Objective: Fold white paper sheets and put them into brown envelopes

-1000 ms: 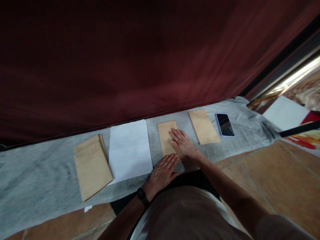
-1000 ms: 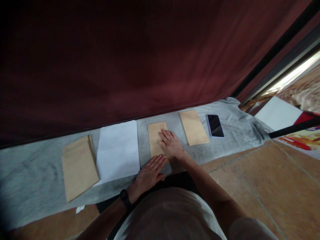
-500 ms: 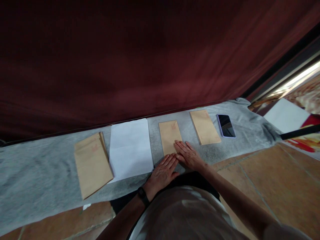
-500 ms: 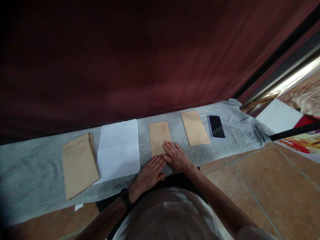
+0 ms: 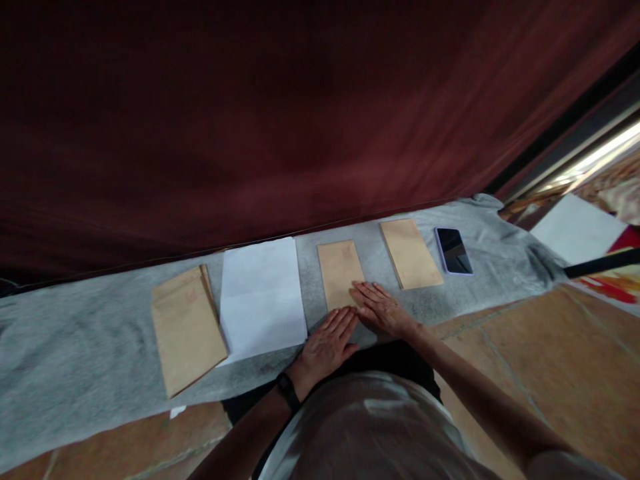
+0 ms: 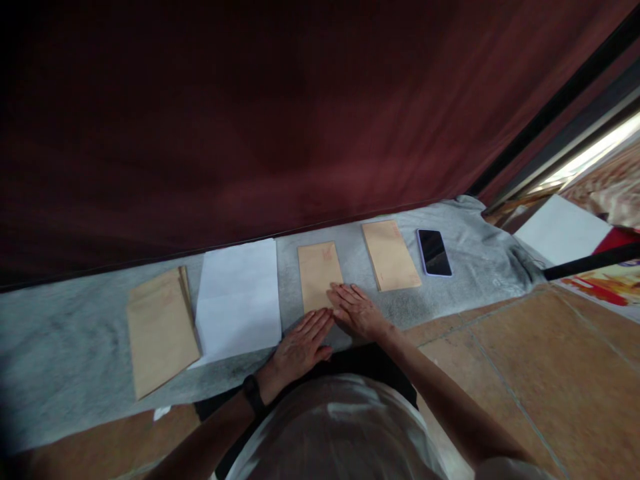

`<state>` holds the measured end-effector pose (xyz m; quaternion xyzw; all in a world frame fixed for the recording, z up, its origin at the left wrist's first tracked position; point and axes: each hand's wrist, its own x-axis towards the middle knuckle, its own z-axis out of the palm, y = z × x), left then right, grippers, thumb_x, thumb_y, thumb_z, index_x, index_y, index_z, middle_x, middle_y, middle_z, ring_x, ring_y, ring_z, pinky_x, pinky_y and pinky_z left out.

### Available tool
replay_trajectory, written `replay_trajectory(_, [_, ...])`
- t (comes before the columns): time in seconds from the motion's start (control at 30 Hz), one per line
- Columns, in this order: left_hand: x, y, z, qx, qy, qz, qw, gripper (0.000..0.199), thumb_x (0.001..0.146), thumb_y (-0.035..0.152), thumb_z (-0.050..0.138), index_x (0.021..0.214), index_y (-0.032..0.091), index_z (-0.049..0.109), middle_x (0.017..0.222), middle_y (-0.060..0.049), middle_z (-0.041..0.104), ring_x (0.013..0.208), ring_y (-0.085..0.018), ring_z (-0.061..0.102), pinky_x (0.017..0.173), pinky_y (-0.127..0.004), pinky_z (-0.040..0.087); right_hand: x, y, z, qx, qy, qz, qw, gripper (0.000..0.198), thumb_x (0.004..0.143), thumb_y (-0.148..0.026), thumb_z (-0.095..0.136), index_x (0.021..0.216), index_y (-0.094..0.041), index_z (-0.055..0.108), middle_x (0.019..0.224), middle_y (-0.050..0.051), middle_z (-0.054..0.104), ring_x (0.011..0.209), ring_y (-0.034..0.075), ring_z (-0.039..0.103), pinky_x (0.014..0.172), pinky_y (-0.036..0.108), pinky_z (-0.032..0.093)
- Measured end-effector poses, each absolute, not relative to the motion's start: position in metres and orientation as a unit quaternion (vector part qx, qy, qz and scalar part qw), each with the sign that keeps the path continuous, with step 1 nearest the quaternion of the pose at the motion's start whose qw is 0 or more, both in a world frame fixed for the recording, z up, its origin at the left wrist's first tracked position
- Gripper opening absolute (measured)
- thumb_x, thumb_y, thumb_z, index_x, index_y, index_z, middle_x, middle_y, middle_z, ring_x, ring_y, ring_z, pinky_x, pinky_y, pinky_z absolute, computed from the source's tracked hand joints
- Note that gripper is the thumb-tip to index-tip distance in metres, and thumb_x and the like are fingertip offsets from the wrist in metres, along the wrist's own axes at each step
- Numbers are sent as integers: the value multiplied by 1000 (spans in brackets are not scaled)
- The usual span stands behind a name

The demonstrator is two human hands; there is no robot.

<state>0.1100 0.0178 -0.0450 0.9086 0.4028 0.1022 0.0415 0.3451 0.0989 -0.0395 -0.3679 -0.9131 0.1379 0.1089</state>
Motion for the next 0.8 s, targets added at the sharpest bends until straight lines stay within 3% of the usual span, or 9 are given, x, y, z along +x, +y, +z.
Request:
replay_trajectory(0.33, [113, 16, -43, 912, 401, 84, 21, 66, 105, 50, 42, 156, 10, 36, 165, -13, 34, 154, -25, 30, 127, -42, 25, 308, 144, -44, -385, -912, 100, 100, 58, 104, -40, 44, 158, -20, 36, 166, 12, 30, 154, 27, 29, 125, 54, 24])
replay_trajectory(0.53, [115, 14, -46, 907, 411, 86, 21, 62, 104, 52, 42, 150, 9, 46, 159, -14, 44, 153, -26, 33, 127, -42, 26, 277, 150, -48, -373, -919, 87, 95, 57, 107, -37, 37, 159, -15, 34, 167, 14, 28, 154, 29, 27, 126, 56, 18])
replay_trajectory(0.63, [116, 14, -46, 907, 413, 84, 21, 62, 105, 52, 42, 149, 9, 48, 158, -15, 46, 152, -26, 35, 127, -42, 25, 273, 151, -49, -359, -925, 90, 92, 55, 107, -37, 35, 159, -17, 35, 166, 11, 30, 153, 28, 29, 126, 55, 17])
replay_trajectory(0.8, [115, 16, -45, 911, 403, 83, 13, 66, 104, 54, 41, 153, 9, 42, 163, -16, 38, 153, -26, 32, 127, -41, 24, 271, 162, -49, -344, -931, 87, 88, 52, 106, -37, 38, 156, -22, 41, 166, 8, 34, 152, 29, 31, 126, 57, 15])
